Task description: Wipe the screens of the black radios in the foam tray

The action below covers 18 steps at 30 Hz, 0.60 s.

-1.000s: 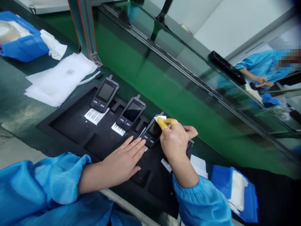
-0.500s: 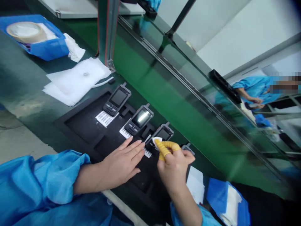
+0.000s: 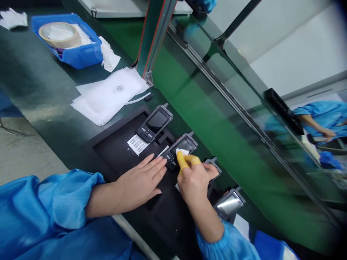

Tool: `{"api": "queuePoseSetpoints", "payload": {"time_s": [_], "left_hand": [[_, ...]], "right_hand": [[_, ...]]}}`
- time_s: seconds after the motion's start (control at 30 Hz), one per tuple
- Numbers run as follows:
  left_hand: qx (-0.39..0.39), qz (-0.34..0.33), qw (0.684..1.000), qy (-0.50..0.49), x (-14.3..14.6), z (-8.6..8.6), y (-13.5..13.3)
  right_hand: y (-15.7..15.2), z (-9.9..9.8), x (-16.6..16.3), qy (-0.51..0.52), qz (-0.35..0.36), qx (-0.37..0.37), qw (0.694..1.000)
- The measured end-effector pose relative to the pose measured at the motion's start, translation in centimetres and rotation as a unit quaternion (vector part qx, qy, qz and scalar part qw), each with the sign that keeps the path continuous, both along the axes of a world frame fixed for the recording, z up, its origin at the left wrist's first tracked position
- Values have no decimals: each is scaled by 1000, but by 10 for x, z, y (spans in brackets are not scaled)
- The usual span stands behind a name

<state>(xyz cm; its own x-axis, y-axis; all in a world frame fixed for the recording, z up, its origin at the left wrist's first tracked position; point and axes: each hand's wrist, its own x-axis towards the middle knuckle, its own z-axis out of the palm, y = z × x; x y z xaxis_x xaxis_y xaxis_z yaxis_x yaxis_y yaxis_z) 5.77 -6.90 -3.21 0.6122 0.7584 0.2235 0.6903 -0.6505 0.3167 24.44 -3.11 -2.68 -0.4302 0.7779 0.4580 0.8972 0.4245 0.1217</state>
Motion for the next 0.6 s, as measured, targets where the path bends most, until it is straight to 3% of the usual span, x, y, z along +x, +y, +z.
{"api": "queuePoseSetpoints", "payload": {"time_s": [0.1, 0.33, 0.5, 0.6], "left_hand": [[6, -1, 1000, 3, 1, -1, 0], [1, 1, 1000, 8, -1, -2, 0], [-12, 6, 1000, -2, 0, -2, 0], [-2, 3, 1000, -8, 0, -3, 0]], "right_hand": [[-9, 3, -5, -27, 26, -36, 999], [39, 14, -5, -75, -32, 30, 996], [6, 7, -16, -48, 35, -32, 998], [-1, 7, -20, -55, 39, -40, 997]]}}
